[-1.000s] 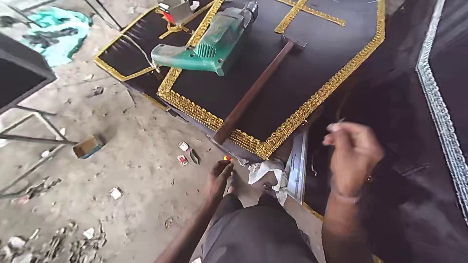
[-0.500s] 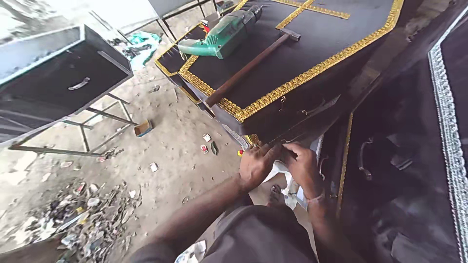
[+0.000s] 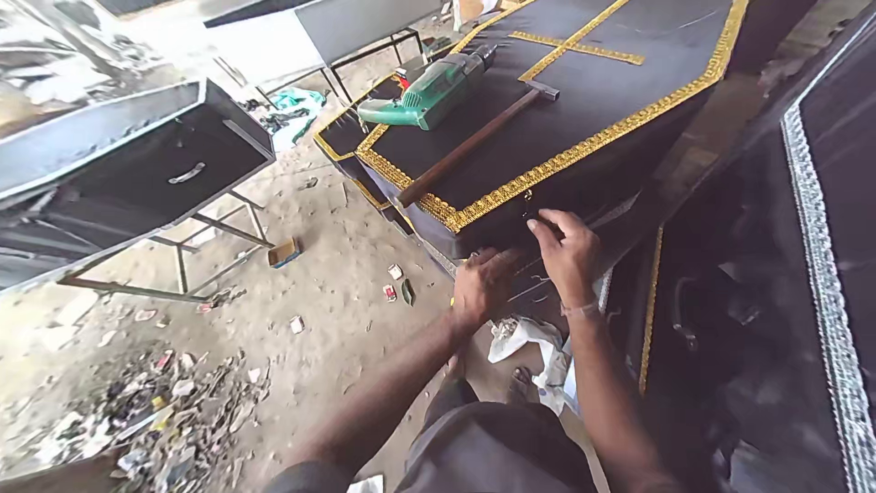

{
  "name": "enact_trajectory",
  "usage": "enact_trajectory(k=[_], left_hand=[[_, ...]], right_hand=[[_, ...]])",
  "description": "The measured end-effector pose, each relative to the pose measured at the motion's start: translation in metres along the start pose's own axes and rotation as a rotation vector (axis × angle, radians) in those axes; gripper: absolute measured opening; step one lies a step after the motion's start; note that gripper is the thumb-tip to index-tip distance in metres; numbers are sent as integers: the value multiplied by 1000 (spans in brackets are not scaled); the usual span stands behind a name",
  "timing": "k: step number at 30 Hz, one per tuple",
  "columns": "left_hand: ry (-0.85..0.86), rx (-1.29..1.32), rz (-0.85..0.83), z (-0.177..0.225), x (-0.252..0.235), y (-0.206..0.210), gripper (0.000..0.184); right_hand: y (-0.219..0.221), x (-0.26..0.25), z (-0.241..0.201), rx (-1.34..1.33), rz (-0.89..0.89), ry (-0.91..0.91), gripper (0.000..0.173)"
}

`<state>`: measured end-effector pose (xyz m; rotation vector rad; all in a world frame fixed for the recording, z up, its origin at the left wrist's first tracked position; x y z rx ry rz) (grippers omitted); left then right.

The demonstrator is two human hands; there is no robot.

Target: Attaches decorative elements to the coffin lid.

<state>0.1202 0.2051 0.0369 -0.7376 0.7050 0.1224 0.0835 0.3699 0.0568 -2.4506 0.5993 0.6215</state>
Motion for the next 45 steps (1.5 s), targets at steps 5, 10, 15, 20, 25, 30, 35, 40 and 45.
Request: enact_trajectory(k=[5, 10, 15, 20, 25, 30, 35, 40, 45], left_hand=[[44, 15, 87, 5, -10, -7, 20], [82, 70, 148, 10, -17, -10, 17], [-59, 18, 122, 1, -20, -3, 20], [-163, 80, 162, 3, -35, -1, 60], [-189, 55, 186, 7, -42, 1, 54], [-174, 94, 199, 6, -42, -2, 52], [-134, 156, 136, 8, -42, -7, 42], [-15, 263, 9, 28, -56, -23, 28], [-109, 490, -77, 25, -72, -32, 22]], right_hand=[[14, -20, -13, 45, 70, -138, 11], [15, -29, -10, 5, -195, -18, 12], [23, -27, -1, -369, -502, 413, 10], [28, -25, -2, -381, -524, 397, 16], [27, -23, 0, -338, -544, 381, 15], [23, -22, 0, -264, -521, 341, 13], [16, -30, -1, -224, -440, 181, 8], [0, 3, 58, -481, 23, 733, 48], [22, 5, 33, -888, -68, 1120, 77]])
Point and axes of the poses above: each hand's wrist, its own x-axis away from the middle knuckle, its own y-axis out of the palm, z = x × y, the point moved 10 cm from there along -x, towards the middle knuckle, and after that the axes turned 5 degrees about z, right-handed, at the moved point
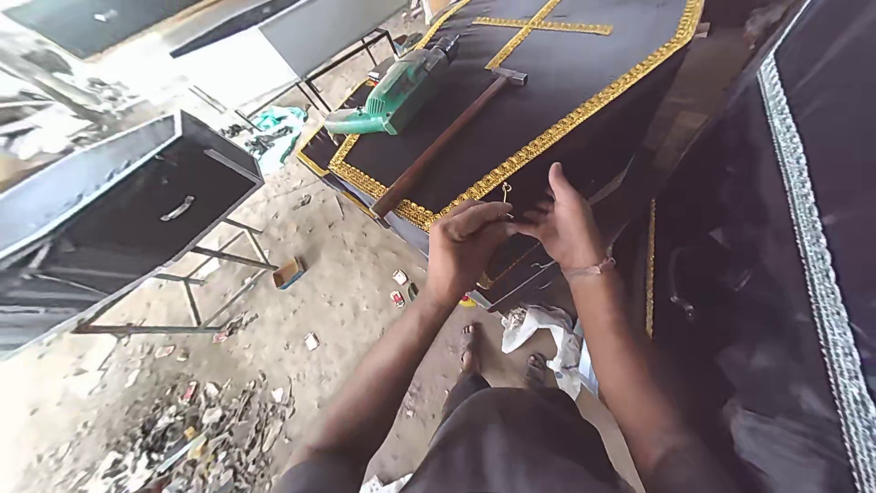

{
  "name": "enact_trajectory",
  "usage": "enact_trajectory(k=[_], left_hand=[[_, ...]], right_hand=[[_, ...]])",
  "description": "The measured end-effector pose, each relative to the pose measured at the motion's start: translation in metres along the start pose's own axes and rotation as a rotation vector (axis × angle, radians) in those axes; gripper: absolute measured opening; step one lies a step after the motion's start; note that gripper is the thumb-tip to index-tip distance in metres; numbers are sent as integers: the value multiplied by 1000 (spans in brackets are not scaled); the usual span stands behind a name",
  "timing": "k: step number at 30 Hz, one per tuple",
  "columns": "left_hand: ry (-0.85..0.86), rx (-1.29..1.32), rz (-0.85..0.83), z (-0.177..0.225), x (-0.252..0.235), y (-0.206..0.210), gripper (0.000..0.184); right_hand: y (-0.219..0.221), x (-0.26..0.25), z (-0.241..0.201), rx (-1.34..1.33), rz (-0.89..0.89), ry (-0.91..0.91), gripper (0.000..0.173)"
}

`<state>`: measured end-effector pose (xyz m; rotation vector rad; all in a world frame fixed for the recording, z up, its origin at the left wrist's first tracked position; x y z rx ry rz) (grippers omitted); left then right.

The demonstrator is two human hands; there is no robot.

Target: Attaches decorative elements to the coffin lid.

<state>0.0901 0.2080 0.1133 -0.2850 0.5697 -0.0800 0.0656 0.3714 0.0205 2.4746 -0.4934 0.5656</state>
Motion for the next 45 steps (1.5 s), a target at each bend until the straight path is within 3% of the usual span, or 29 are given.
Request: enact_trajectory(k=[4, 9, 13, 16, 19, 22, 25, 29, 34, 40, 45], left_hand=[[-119, 210, -18, -5, 0, 4, 22], [-263, 292, 7, -17, 10, 25, 27], [-203, 358, 134, -27, 16, 39, 16], [-66, 337, 244, -31, 19, 43, 13], [111, 135, 258, -33, 22, 45, 10], [304, -314, 236, -15, 23, 41, 10], [340, -608, 141, -2, 26, 42, 16], [412, -741, 70, 12, 25, 41, 17], [575, -760, 63, 6, 32, 42, 17], [678, -702, 97, -1, 39, 41, 19], [676, -695, 145, -9, 42, 44, 19]], right_hand=[[11, 10, -15, -70, -71, -11, 68], [6, 10, -21, -184, -89, 20, 53], [12, 16, -31, -123, -122, -22, 41], [16, 4, -34, -76, -109, -48, 29], [17, -16, -27, -115, -119, -19, 26], [14, -28, -24, -89, -154, -9, 27], [7, -31, -28, 182, -187, -146, 33], [-14, -10, -28, 662, -148, -332, 54], [-9, -6, -21, 524, -176, -344, 56], [13, -18, -38, 69, -135, -332, 15], [9, -24, -20, 32, -195, -264, 11]])
Point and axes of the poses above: each hand's wrist, its own x-axis away from the middle knuckle, its own y-axis out of the palm, z = x × y, the point moved 10 cm from there along -x, towards the middle knuckle, and after that the axes turned 5 degrees about z, right-handed, at the moved point
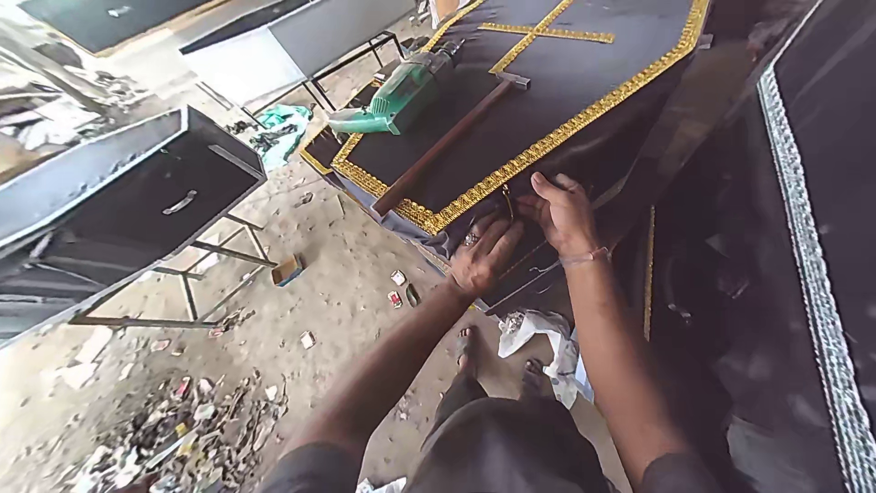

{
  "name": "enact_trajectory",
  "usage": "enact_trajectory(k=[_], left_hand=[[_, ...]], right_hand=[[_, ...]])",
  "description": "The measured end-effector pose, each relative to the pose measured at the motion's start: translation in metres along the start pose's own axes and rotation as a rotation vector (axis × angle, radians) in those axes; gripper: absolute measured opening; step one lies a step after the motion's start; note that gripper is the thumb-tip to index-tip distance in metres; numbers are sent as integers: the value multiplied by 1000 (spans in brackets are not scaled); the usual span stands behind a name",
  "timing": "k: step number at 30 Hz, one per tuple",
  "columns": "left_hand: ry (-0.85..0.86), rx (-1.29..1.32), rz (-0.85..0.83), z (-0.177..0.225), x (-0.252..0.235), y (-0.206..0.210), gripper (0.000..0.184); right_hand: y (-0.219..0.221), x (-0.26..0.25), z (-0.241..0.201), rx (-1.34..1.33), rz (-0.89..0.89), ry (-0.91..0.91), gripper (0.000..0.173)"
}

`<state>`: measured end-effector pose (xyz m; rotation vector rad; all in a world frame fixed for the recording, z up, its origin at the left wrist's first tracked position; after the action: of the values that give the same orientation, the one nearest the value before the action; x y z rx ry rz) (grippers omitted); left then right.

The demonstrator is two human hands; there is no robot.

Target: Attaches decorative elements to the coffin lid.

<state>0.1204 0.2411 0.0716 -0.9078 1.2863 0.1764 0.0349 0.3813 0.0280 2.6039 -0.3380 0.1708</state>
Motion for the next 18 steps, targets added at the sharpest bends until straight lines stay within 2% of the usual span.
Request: enact_trajectory(k=[3, 6, 12, 14, 15, 16, 18], left_hand=[[-25, -25, 25, 0, -1, 4, 18], [-32, -79, 68, 3, -5, 6, 20], [20, -78, 71, 3, -1, 8, 18], [31, -73, 82, 4, -2, 7, 18], [38, -84, 97, 6, -2, 5, 18], [45, -102, 116, 7, -2, 3, 18], [69, -101, 161, 9, -5, -7, 18]], right_hand=[[-3, -7, 3, 54, 16, -30, 14], [-9, -3, -10, 369, 66, -157, 25], [3, 42, -49, 836, 136, -373, 26], [20, 59, -73, 775, 141, -454, 23], [36, 64, -81, 666, 86, -458, 21], [59, 65, -84, 529, -7, -396, 21], [125, 63, -69, 290, -227, -109, 29]])
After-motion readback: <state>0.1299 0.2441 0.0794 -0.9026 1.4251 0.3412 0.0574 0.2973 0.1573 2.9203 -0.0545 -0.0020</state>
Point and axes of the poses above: each hand's wrist, its own x-axis away from the middle knuckle, its own y-axis out of the palm, z = x × y, the point moved 10 cm from there along -x, towards the middle knuckle, and after that the axes turned 5 degrees about z, right-handed, at the moved point
